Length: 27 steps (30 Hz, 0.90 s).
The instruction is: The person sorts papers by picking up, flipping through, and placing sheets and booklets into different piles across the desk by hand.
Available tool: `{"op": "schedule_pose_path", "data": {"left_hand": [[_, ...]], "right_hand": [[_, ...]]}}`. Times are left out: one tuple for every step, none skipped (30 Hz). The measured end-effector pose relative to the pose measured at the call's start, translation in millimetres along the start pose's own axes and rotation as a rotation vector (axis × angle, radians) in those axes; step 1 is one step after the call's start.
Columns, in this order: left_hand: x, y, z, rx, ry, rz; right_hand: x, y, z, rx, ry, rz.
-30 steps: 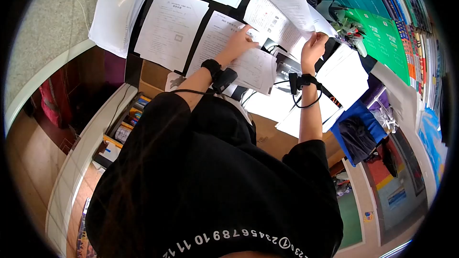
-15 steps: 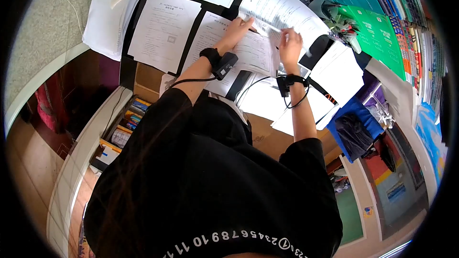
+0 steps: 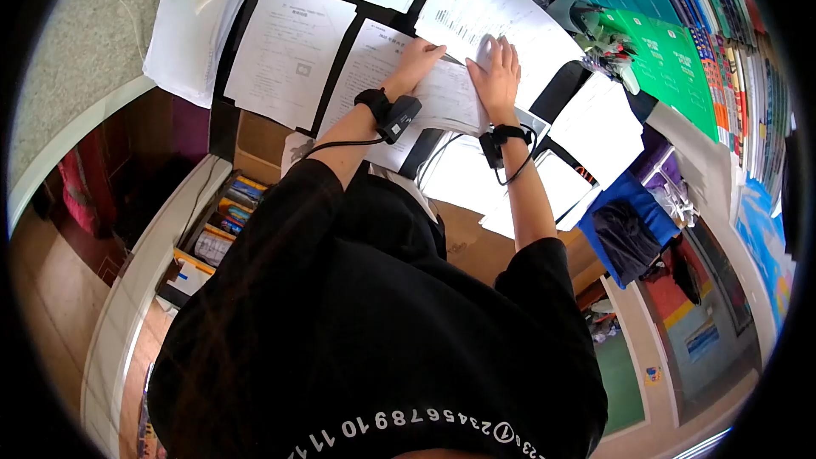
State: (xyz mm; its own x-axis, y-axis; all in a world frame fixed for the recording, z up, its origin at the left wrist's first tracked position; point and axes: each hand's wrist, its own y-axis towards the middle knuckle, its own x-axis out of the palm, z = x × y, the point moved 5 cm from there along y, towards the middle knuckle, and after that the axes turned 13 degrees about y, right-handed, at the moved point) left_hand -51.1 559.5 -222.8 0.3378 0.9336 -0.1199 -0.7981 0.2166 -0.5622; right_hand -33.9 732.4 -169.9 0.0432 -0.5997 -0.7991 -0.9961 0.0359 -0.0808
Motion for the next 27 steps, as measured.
{"op": "schedule_pose_path", "data": {"left_hand": [[1.1, -1.5, 6.9, 0.036, -0.009, 0.001], [1.0, -1.8, 14.7, 0.074, -0.017, 0.004], [2.4, -2.0, 22.3, 0.076, -0.019, -0.002], [5.1, -2.4, 30.2, 0.077, -0.020, -0.008], [7.6, -3.3, 38.0, 0.078, -0.021, -0.015], [8.2, -4.5, 47.1, 0.130, -0.003, 0.009], [9.0, -6.0, 56.5, 0.184, 0.015, 0.033], [8.5, -7.3, 65.5, 0.239, 0.032, 0.057], [8.0, -6.9, 68.3, 0.239, 0.132, 0.070], [7.8, -7.1, 70.2, 0.235, 0.233, 0.082], [8.2, -8.1, 71.8, 0.231, 0.333, 0.093], [9.8, -8.6, 73.0, 0.258, 0.351, 0.093], [11.2, -8.9, 73.4, 0.284, 0.370, 0.094], [12.0, -9.7, 73.3, 0.308, 0.389, 0.095], [13.5, -9.0, 69.3, 0.349, 0.423, 0.103], [14.6, -7.3, 63.6, 0.390, 0.458, 0.111], [15.5, -5.8, 57.9, 0.431, 0.494, 0.120], [13.7, -6.4, 54.4, 0.372, 0.469, 0.103], [11.6, -8.8, 50.1, 0.313, 0.445, 0.084], [10.1, -12.3, 45.5, 0.255, 0.418, 0.065], [5.7, -19.4, 42.8, 0.241, 0.313, 0.112], [0.6, -28.5, 38.3, 0.228, 0.207, 0.159], [-6.7, -37.7, 32.9, 0.212, 0.100, 0.205], [-14.1, -44.8, 22.5, -0.101, 0.259, 0.055], [-17.7, -46.7, 13.0, -0.073, 0.180, 0.088], [-17.6, -48.2, 0.1, -0.043, 0.101, 0.120], [-19.9, -50.4, -0.5, -0.013, 0.021, 0.152]], "right_hand": [[-0.2, 1.5, -3.1, 0.004, 0.008, -0.012], [0.1, 3.4, -4.5, 0.006, 0.018, -0.023], [0.2, 4.9, -4.2, 0.007, 0.037, -0.034], [0.0, 6.0, -3.5, 0.009, 0.058, -0.045], [-0.5, 6.7, -2.4, 0.011, 0.078, -0.056], [-1.2, 7.5, 0.4, 0.009, 0.133, -0.054], [-2.2, 9.1, 5.1, 0.007, 0.188, -0.050], [-3.7, 11.9, 9.5, 0.003, 0.241, -0.046], [-6.4, 16.4, 11.6, 0.026, 0.329, -0.054], [-8.8, 20.4, 14.3, 0.050, 0.419, -0.064], [-11.0, 22.8, 16.8, 0.076, 0.507, -0.073], [-20.3, 24.3, 4.5, 0.062, 0.406, -0.037], [-24.5, 27.0, 1.6, 0.152, 0.458, -0.072], [-26.9, 28.7, -0.3, 0.243, 0.510, -0.109], [-25.5, 27.9, 0.4, 0.334, 0.562, -0.147], [-21.1, 28.6, 10.1, 0.296, 0.483, -0.111], [-11.5, 30.1, 28.0, 0.257, 0.404, -0.075], [-11.9, 32.6, 27.1, 0.217, 0.326, -0.038], [-15.6, 33.3, 28.2, 0.206, 0.323, 0.044], [-21.2, 34.7, 30.6, 0.196, 0.319, 0.125], [-32.0, 37.7, 25.3, 0.184, 0.313, 0.207], [-45.4, 39.7, 15.8, 0.165, 0.297, 0.266], [-54.0, 41.1, 14.4, 0.099, 0.262, 0.378], [-65.7, 41.4, 6.9, 0.131, 0.200, 0.382], [-77.9, 40.4, -0.8, 0.165, 0.137, 0.385], [-85.4, 40.0, -2.2, 0.087, 0.101, 0.437], [-92.7, 38.6, -3.8, 0.048, 0.074, 0.470]]}}
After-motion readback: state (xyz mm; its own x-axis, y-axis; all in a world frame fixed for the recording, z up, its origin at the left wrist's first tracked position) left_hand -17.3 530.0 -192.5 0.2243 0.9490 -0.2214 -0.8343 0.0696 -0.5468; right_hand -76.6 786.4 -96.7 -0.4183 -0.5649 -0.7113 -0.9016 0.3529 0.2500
